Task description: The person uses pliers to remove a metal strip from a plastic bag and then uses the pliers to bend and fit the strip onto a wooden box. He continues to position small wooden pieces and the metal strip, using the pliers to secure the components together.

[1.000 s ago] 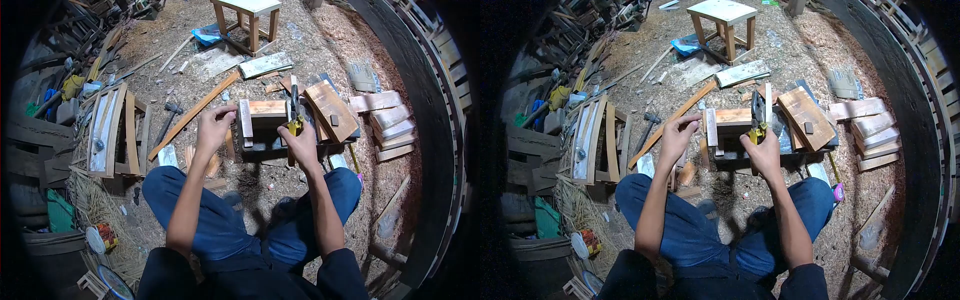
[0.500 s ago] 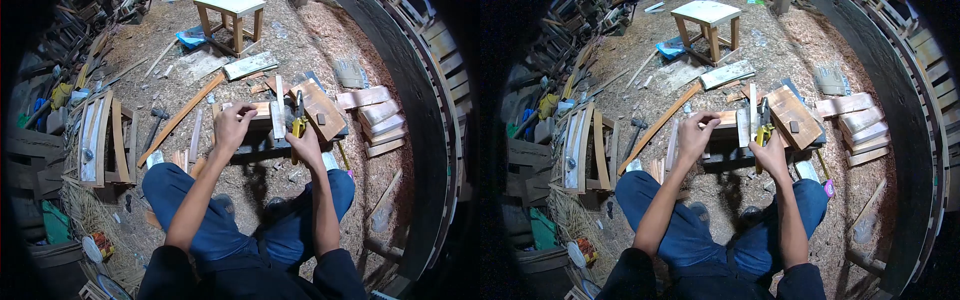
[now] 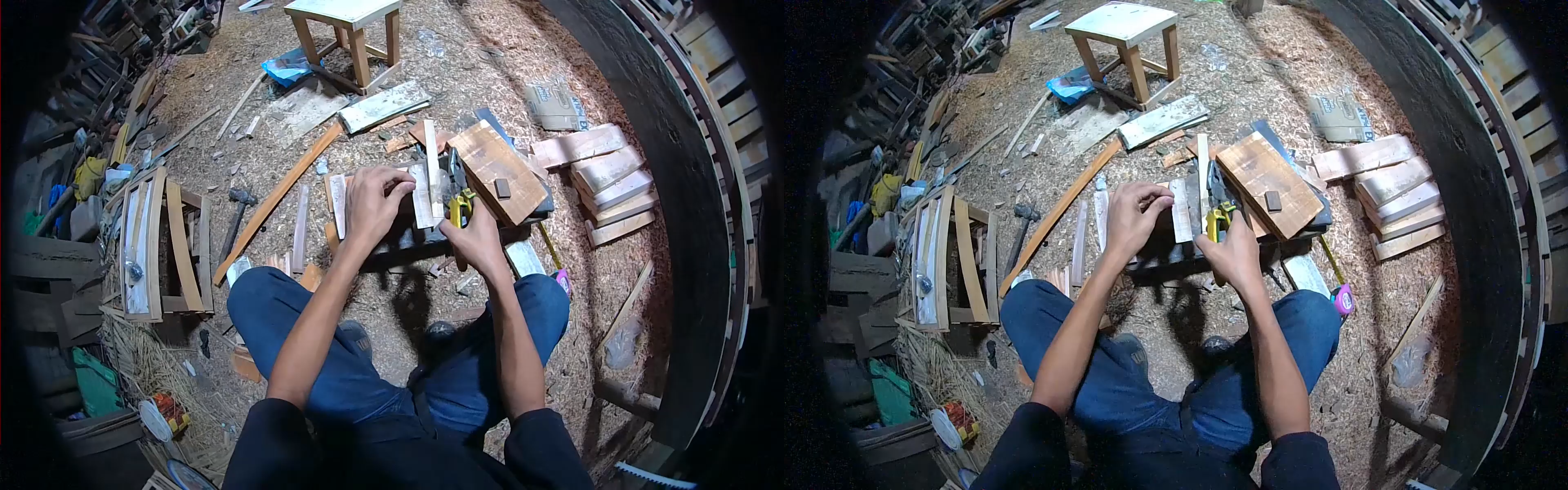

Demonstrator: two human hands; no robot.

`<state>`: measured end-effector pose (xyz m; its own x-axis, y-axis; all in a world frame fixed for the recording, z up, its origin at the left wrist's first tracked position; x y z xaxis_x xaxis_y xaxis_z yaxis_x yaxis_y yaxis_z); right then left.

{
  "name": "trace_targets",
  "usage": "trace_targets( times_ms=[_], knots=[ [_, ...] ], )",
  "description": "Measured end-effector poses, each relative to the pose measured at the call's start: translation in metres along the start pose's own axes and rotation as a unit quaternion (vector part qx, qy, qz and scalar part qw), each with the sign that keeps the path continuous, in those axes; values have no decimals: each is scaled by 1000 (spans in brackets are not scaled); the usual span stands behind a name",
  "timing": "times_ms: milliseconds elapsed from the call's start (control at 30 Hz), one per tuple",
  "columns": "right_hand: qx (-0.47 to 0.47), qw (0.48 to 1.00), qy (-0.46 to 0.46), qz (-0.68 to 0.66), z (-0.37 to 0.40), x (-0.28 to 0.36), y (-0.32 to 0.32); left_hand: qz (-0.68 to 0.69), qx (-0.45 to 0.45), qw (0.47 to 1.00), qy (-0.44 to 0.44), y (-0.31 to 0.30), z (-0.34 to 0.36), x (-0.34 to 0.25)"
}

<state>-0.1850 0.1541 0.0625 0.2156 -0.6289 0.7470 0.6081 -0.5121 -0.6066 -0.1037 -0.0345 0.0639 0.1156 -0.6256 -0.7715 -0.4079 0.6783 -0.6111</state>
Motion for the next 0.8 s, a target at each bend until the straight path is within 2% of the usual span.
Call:
trace_targets(
  times_ms=[133,200,233,300,633,800],
  knots=[
    [-10,1000,-6,11,3,2,1,-3,18,1000,-17,-1,0,-4],
    [-80,994,-54,52,6,11,0,-15,4,1000,4,-1,0,-6],
    [-81,994,-54,52,8,18,-3,-14,3,1000,4,0,0,-6],
    [-30,997,9,74,12,29,-7,-11,10,1000,25,4,0,-8],
    [-44,997,11,60,10,17,-1,11,-13,999,37,3,2,-5],
    [-58,997,-5,59,13,21,0,7,9,1000,23,3,1,-7]
  ],
)
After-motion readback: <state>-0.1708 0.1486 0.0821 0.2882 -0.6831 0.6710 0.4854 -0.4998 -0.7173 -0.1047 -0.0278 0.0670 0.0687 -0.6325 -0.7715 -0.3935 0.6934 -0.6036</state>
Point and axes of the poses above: each hand's wrist, its own z-axis away from the middle knuckle, its own y-axis out of the palm, x = y × z, the point moved 4 cm from there along -z, towards the middle knuckle, and after that the axes turned 11 degrees about x, right-handed, at the moved point
